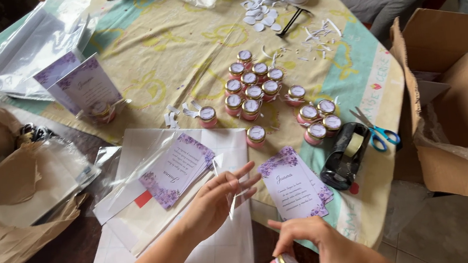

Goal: Packaging small jars and printed cards into plastic bags

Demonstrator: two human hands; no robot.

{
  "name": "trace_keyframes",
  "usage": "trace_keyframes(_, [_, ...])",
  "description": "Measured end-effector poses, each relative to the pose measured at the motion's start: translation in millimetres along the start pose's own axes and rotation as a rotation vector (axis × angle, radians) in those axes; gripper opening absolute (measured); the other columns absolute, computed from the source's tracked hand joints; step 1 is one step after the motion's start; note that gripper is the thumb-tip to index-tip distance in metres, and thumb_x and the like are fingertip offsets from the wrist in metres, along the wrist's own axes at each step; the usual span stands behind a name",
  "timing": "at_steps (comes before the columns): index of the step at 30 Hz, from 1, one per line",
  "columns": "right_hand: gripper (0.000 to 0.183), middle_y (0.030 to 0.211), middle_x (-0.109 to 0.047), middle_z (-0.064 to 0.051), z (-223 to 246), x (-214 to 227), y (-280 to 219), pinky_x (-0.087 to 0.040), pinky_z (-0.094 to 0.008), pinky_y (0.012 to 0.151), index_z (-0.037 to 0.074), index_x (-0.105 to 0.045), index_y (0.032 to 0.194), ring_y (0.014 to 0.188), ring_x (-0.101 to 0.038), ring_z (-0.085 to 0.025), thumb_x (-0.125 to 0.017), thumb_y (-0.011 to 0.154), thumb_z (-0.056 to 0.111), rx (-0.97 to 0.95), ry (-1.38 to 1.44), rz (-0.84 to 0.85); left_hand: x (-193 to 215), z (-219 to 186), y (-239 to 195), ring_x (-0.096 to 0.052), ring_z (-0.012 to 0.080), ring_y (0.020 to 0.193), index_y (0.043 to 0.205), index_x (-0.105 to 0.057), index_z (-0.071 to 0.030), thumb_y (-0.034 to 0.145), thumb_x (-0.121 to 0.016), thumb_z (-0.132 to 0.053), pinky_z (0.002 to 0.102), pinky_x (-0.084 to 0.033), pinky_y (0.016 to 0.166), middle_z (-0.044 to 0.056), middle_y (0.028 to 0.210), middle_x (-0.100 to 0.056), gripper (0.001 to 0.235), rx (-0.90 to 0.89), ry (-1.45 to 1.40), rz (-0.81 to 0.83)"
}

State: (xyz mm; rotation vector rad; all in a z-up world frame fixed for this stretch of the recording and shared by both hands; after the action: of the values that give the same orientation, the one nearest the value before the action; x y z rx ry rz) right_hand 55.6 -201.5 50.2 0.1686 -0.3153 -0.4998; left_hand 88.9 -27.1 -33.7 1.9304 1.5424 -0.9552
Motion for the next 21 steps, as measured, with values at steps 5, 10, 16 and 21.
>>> trace_keyframes(5, [0.031,0.086,-0.073,-0.006,17,32,-25,-0.041,-0.052,0.121,0.006,-0.072,0.095,0.083,-0.069,-0.014,-0.091,0.076,0.022,-0.004,-0.008,-0.172,-23,-9,48,-0.049,0.0454,0.139,0.083,-0.06,-0.005,0.099,-0.055,-0.007,0.051,-0.042,0.118,0.032,0.155,-0.044,0.017,-0.023,-0.126,0.079])
trace_keyframes(10, [0.033,0.08,-0.069,-0.004,21,65,-46,-0.041,-0.044,0.112,0.008,-0.076,0.093,0.074,-0.062,-0.015,-0.093,0.072,0.026,-0.031,0.001,-0.39,-43,-72,186,-0.045,0.0088,0.063,0.098,-0.067,-0.009,0.098,-0.062,-0.022,0.024,-0.035,0.055,-0.001,0.076,-0.054,0.014,-0.159,0.535,-0.111])
trace_keyframes(16, [0.031,0.076,-0.068,-0.007,8,56,-42,-0.04,-0.052,0.121,0.006,-0.079,0.087,0.086,-0.074,-0.021,-0.098,0.063,0.014,-0.068,0.049,-0.517,-143,-84,343,-0.061,0.0328,0.085,0.098,-0.057,-0.003,0.092,-0.041,0.007,0.047,-0.052,0.076,0.017,0.098,-0.064,0.02,-0.973,1.955,0.249])
trace_keyframes(21, [0.051,0.08,-0.069,-0.012,2,54,-44,-0.037,-0.06,0.12,0.0,-0.076,0.091,0.076,-0.067,-0.021,-0.093,0.076,0.046,-0.008,0.085,-0.438,-131,-23,350,-0.05,0.0117,0.052,0.052,-0.057,-0.014,0.092,-0.064,0.001,0.031,-0.045,0.048,-0.001,0.063,-0.058,0.043,-1.446,2.356,0.383])
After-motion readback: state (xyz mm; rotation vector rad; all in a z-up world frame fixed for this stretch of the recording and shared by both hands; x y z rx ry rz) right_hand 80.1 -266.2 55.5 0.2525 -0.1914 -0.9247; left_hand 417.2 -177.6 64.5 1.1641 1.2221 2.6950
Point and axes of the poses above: each hand's wrist, its own y-axis towards the middle knuckle, its own x-axis out of the back of the hand, z = x × y, the point moved 7 cm from there along y, towards the middle knuckle
